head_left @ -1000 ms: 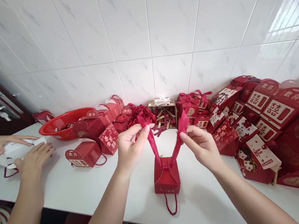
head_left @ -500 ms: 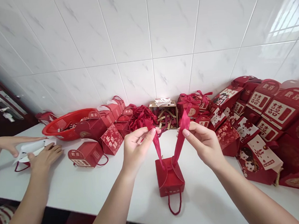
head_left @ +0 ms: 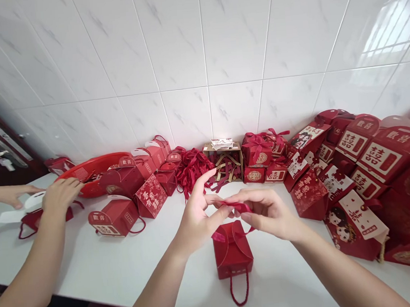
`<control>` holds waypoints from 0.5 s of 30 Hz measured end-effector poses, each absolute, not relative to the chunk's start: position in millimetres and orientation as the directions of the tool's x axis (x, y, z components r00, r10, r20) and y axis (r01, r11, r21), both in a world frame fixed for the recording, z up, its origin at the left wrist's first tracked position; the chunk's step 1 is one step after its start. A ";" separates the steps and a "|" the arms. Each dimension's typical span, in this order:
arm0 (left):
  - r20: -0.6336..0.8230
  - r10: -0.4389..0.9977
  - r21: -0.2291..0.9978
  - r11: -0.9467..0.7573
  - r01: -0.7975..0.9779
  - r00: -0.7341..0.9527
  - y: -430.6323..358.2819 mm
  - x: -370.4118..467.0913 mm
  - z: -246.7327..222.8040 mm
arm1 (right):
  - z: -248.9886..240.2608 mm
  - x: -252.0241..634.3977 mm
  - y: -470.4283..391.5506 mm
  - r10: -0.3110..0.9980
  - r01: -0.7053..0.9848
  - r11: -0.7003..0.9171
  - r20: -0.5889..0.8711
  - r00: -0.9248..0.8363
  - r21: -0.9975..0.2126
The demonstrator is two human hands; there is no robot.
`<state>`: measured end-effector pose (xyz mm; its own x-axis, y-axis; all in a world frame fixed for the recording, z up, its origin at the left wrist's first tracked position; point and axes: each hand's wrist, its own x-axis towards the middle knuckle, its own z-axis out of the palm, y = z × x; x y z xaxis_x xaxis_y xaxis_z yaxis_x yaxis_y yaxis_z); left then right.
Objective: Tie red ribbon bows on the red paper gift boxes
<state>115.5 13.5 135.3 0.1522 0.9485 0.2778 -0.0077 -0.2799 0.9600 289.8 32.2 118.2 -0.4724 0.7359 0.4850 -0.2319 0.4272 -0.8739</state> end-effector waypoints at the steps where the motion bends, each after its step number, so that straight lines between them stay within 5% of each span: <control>1: 0.277 0.947 0.960 -0.281 0.001 0.161 13.1 114.7 134.2 | 116.9 289.6 32.0 0.731 -0.227 0.431 0.485 -0.480 -0.873; 8: 0.191 0.944 0.980 -0.169 -0.103 0.269 18.2 105.4 124.3 | 111.7 296.0 41.5 0.700 -0.112 0.557 0.538 -0.470 -0.823; 12: 0.149 0.968 0.965 -0.097 -0.245 0.203 25.2 100.4 120.9 | 113.4 304.9 50.2 0.442 0.081 0.873 0.708 -0.551 -0.481; 15: 0.141 0.974 0.964 -0.094 -0.250 0.175 25.8 100.3 120.8 | 113.9 308.2 55.2 0.294 0.207 0.956 0.738 -0.607 -0.210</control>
